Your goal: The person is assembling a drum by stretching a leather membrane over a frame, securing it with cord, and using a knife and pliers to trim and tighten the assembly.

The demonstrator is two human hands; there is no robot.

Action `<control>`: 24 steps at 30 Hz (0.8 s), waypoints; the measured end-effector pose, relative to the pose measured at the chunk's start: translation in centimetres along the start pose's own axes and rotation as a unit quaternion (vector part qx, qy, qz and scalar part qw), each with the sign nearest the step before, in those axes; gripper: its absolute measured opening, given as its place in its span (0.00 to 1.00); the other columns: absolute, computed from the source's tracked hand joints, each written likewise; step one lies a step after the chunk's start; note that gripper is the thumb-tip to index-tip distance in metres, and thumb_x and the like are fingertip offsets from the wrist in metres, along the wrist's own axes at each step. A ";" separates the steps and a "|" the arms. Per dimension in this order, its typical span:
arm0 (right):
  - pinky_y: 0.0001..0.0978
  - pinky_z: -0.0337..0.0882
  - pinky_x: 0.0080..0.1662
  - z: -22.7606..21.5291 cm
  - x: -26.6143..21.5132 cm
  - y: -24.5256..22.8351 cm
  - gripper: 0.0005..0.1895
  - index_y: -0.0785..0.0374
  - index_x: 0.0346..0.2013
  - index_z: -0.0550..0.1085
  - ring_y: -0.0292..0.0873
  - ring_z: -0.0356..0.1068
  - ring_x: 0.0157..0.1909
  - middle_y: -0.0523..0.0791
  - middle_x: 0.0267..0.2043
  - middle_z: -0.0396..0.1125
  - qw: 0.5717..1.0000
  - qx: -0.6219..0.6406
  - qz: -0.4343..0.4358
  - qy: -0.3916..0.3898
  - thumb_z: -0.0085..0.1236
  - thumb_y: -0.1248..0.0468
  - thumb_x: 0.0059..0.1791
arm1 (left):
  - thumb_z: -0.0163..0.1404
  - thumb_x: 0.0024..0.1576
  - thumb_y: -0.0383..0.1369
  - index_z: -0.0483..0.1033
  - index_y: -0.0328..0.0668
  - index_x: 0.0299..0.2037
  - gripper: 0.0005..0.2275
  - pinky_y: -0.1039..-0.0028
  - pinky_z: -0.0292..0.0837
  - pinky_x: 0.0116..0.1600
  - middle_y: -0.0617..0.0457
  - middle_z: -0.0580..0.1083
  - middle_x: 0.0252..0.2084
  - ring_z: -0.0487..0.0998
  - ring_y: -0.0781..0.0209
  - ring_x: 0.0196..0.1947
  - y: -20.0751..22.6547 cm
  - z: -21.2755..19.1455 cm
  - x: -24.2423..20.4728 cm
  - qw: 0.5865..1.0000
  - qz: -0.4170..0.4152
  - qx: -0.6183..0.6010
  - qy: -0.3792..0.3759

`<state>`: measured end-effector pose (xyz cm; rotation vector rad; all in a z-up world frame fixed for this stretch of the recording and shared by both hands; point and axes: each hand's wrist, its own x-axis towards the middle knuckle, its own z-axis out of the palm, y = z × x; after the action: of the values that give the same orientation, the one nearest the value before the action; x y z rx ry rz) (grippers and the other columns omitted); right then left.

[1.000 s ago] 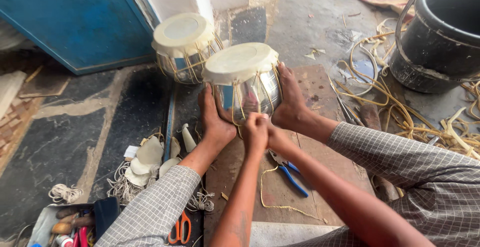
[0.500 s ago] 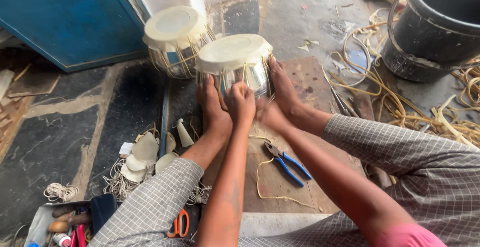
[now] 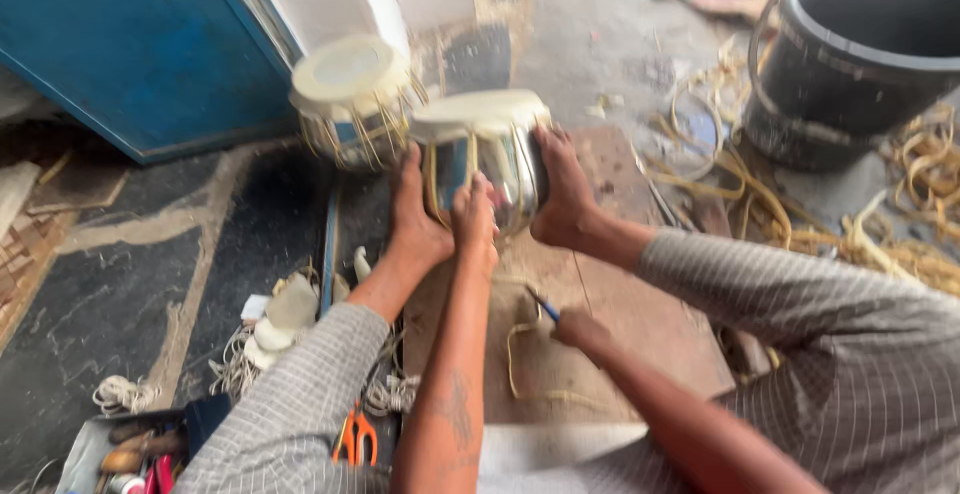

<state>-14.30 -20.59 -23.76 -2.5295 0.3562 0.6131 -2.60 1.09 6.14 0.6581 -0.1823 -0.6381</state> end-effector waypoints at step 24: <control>0.42 0.75 0.31 -20.9 0.5 -12.1 0.28 0.65 0.60 0.64 0.51 0.76 0.28 0.55 0.34 0.74 0.957 0.219 -0.110 0.153 0.55 0.68 0.45 | 0.63 0.52 0.25 0.43 0.33 0.76 0.45 0.53 0.50 0.78 0.33 0.54 0.73 0.54 0.35 0.75 -3.0 -5.2 1.4 0.556 0.503 0.660 0.050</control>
<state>-2.10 -21.74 -2.93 -2.1842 0.2758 0.0422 -1.08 1.08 0.13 1.8249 -0.9083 0.8711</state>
